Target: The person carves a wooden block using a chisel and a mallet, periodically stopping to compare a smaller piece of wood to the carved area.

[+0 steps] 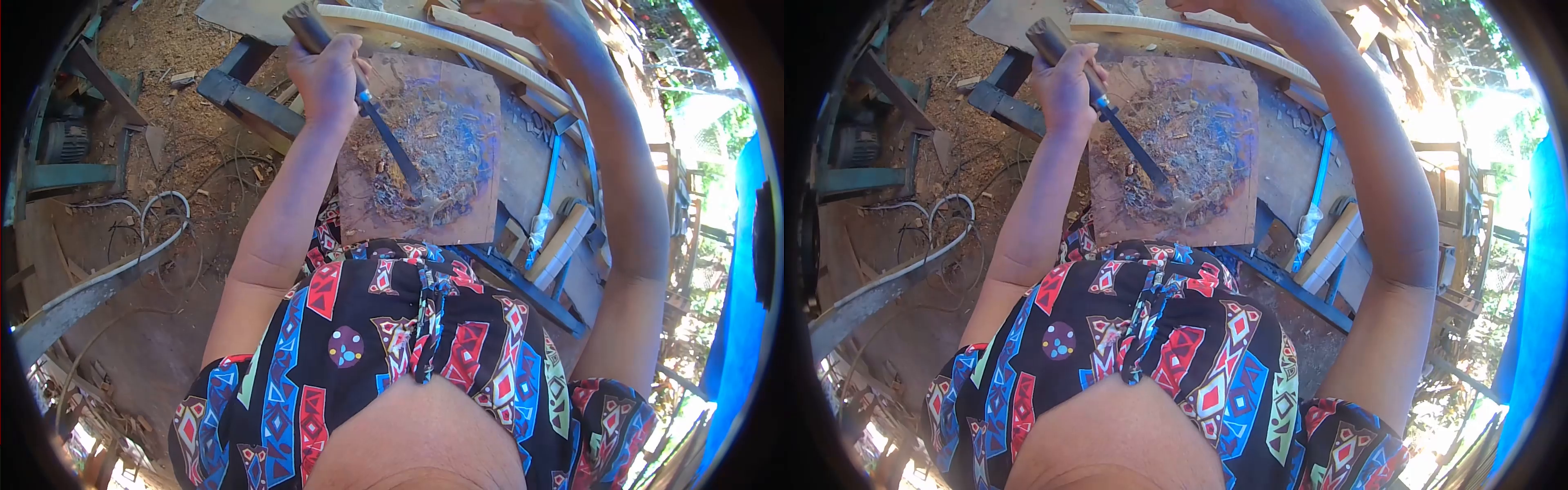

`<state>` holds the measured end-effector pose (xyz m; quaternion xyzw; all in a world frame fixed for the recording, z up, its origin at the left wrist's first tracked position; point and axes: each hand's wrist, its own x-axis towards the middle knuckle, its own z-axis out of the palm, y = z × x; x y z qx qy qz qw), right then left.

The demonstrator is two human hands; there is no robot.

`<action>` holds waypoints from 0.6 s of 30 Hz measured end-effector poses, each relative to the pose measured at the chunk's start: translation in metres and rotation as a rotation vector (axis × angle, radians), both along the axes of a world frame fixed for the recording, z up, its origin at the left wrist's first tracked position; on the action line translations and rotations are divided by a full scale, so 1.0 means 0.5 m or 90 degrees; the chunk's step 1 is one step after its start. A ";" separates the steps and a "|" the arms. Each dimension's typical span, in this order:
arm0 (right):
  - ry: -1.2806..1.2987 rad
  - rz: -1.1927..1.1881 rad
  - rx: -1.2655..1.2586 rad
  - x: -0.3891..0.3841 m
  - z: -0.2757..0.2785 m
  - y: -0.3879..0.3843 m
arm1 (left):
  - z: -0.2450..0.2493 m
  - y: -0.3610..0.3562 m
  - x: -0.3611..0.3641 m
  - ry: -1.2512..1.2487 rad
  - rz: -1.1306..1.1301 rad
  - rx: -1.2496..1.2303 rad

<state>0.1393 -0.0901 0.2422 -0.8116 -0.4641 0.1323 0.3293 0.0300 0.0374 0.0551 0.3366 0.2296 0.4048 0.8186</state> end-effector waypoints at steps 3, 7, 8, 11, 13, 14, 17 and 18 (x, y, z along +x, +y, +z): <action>0.046 -0.053 0.032 0.000 -0.004 -0.003 | -0.012 -0.004 0.015 -0.016 -0.006 0.067; 0.054 -0.034 0.036 -0.001 -0.005 -0.009 | -0.026 -0.036 0.028 0.020 0.013 0.079; 0.068 -0.040 0.034 -0.001 -0.005 -0.009 | -0.026 -0.039 0.027 0.021 0.012 0.078; 0.082 -0.080 0.007 -0.006 0.000 -0.010 | -0.021 -0.043 0.026 0.009 0.022 0.085; 0.071 -0.061 0.027 -0.001 -0.007 -0.006 | -0.015 -0.046 0.024 -0.008 0.028 0.120; 0.061 -0.044 0.046 0.000 -0.010 -0.004 | -0.011 -0.047 0.021 -0.008 0.029 0.121; 0.009 -0.053 0.019 -0.013 0.002 0.016 | 0.003 -0.053 0.015 -0.034 -0.027 0.156; 0.009 -0.052 0.020 -0.014 0.004 0.025 | 0.011 -0.056 0.015 -0.040 -0.033 0.179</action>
